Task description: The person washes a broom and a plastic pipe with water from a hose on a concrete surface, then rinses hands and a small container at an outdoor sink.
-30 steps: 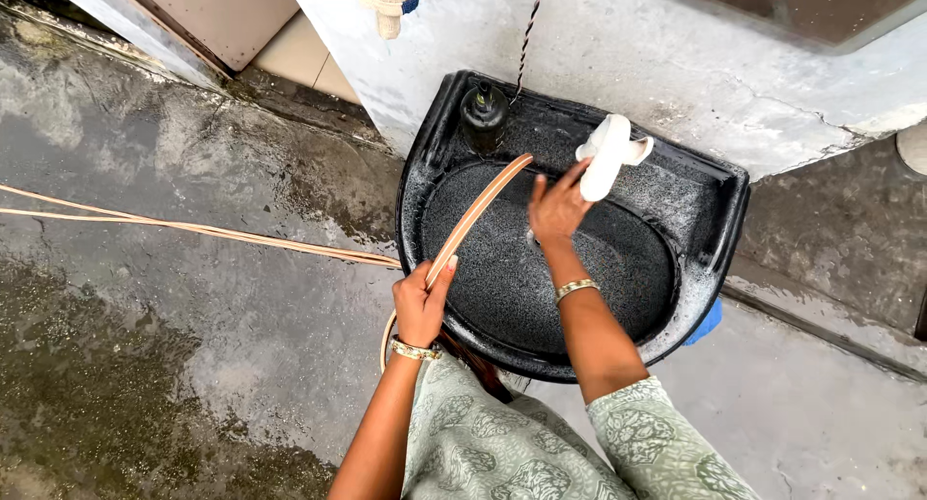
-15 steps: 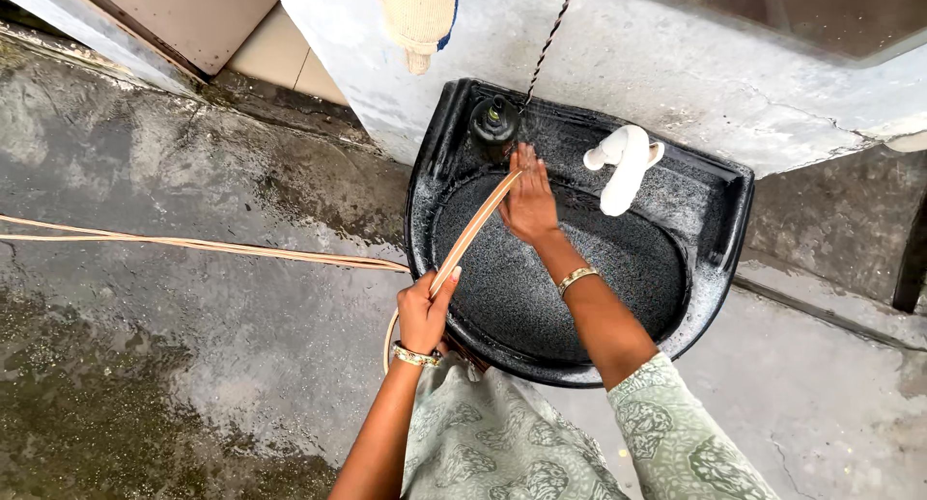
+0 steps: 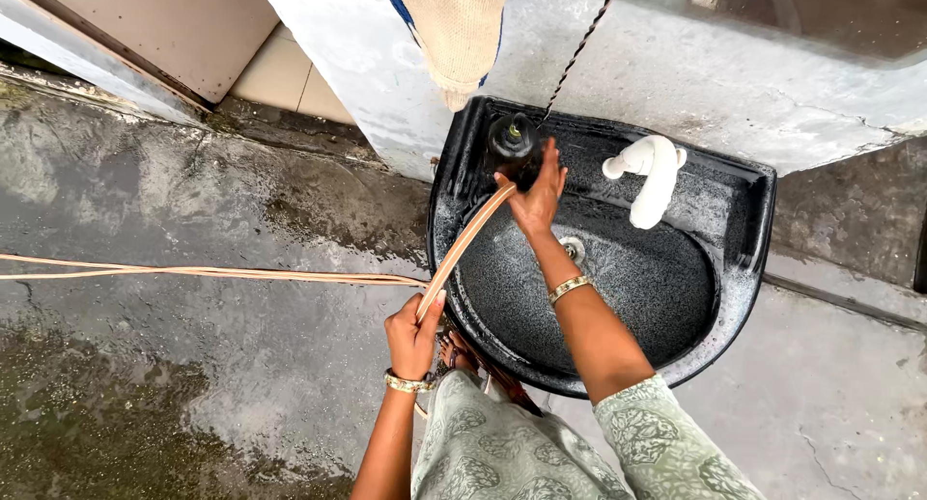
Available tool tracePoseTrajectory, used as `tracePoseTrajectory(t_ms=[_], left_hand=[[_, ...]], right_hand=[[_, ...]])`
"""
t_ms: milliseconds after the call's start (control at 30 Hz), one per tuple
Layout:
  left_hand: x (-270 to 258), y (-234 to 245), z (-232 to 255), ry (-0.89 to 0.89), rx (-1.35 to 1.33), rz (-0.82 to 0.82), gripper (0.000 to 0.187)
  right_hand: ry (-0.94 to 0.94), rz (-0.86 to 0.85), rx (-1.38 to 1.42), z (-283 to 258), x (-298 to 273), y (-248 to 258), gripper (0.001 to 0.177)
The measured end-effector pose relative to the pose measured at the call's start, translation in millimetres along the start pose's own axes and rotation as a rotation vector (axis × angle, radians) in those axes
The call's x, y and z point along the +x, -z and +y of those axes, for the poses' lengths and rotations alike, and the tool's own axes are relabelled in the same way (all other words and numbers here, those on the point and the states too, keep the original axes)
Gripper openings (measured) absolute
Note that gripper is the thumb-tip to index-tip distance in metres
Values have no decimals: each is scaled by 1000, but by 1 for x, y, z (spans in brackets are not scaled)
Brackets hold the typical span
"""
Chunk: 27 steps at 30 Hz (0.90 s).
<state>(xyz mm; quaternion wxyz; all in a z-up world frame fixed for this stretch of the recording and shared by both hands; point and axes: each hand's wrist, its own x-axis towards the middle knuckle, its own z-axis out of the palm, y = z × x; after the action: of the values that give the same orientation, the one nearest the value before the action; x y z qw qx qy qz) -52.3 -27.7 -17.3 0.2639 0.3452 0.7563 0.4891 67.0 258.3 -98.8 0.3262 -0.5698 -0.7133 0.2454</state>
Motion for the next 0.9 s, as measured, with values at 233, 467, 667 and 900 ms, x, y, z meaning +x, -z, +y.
tracePoseTrajectory(t_ms=[233,467,667,900], left_hand=[[11,21,-14,-1,-79,47,36],[18,25,-15,-20,-157,36,41],[38,15,-6,-21,-144,-4,43],[48,-30,34,-57,-138,-192,46]], right_hand=[[-95,-42,445,-4,20,-29,81],[-216,-462,296,46,-68,23,112],[-485,-450,-150,127,-144,62,111],[-39,-420,-313,170,-138,119,56]])
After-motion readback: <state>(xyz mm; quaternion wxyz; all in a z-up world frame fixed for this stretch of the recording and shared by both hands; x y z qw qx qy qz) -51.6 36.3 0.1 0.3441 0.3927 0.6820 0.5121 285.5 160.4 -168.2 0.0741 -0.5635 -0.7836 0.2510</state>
